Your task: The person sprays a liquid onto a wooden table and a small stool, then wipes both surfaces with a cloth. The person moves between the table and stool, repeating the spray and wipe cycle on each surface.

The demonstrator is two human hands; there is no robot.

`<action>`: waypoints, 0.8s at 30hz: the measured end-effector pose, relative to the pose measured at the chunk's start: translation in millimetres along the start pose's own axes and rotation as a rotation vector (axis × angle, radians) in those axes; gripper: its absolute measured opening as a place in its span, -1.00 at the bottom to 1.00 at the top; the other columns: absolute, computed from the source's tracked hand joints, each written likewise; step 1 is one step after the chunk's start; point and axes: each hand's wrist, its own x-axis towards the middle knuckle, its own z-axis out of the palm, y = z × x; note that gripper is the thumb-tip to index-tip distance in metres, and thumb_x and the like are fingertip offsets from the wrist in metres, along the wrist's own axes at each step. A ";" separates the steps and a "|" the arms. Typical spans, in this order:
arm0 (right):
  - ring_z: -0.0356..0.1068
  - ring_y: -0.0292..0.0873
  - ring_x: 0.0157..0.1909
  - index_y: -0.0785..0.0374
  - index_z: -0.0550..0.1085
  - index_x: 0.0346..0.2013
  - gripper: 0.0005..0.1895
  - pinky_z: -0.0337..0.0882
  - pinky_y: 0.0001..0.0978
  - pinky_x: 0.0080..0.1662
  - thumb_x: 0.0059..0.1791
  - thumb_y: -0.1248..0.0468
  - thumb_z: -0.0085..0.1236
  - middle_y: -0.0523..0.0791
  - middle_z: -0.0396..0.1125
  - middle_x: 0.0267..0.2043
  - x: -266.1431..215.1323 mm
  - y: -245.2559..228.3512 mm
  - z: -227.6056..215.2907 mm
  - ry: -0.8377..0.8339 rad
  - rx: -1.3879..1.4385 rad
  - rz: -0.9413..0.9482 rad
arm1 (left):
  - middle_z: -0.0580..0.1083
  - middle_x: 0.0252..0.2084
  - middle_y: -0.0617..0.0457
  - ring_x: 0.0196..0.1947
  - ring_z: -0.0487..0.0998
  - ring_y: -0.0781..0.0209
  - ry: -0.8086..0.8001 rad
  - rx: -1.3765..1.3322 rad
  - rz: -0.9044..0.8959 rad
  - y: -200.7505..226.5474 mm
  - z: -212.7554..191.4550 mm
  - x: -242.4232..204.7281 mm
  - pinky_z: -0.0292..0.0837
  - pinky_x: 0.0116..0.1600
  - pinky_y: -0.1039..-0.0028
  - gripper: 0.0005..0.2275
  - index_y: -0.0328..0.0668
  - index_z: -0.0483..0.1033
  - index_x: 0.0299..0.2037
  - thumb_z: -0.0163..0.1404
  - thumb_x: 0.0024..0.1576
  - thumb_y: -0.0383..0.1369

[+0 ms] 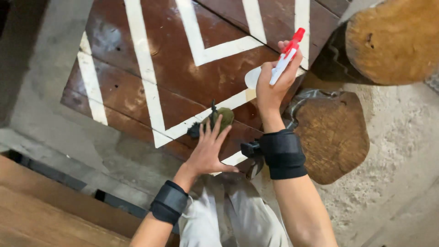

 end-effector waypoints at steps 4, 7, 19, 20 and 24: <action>0.29 -0.03 0.42 0.35 0.15 0.39 -0.38 0.42 -0.34 0.20 0.02 0.54 -0.03 0.05 0.23 0.36 4.1 -11.5 44.4 -0.038 0.055 -0.007 | -0.22 0.59 -0.31 0.56 -0.28 -0.50 0.266 -0.056 -0.021 7.0 18.6 -11.1 -0.35 0.45 -0.42 0.11 -0.16 0.00 0.52 0.17 -0.15 0.34; 0.33 -0.04 0.40 0.35 0.18 0.35 -0.42 0.45 -0.33 0.19 0.02 0.52 -0.04 0.06 0.26 0.32 0.6 -14.0 71.9 -0.084 0.047 -0.030 | -0.21 0.68 -0.22 0.67 -0.25 -0.41 0.453 0.006 -0.096 1.2 26.8 -11.9 -0.32 0.57 -0.36 0.03 -0.10 -0.03 0.61 0.19 0.04 0.25; 0.47 0.00 0.06 0.41 0.22 0.22 -0.47 0.43 -0.15 0.12 0.00 0.42 0.19 0.10 0.39 0.05 70.4 36.3 174.4 -0.244 -0.282 -0.142 | -0.12 0.59 0.00 0.55 -0.13 -0.22 0.291 0.366 -0.098 -67.1 6.5 3.4 -0.05 0.44 -0.32 -0.12 0.16 0.08 0.45 0.22 -0.06 0.14; 0.49 -0.06 -0.02 0.41 0.20 0.17 -0.51 0.49 -0.23 -0.01 0.00 0.40 0.15 0.08 0.39 -0.01 76.9 32.5 179.2 -0.301 -0.297 -0.026 | -0.09 0.59 0.04 0.57 -0.13 -0.17 0.223 0.349 -0.132 -68.6 6.8 5.0 -0.07 0.49 -0.27 -0.21 0.07 0.11 0.45 0.17 0.04 0.08; 0.54 -0.16 -0.15 0.36 0.25 0.04 -0.63 0.62 -0.37 -0.17 -0.04 0.39 0.08 -0.02 0.39 -0.10 96.8 18.2 190.5 -0.389 -0.177 0.169 | -0.03 0.58 0.18 0.54 -0.10 0.06 0.379 0.787 0.042 -74.8 30.7 17.7 -0.04 0.49 0.07 -0.34 0.24 0.14 0.52 0.00 0.15 -0.38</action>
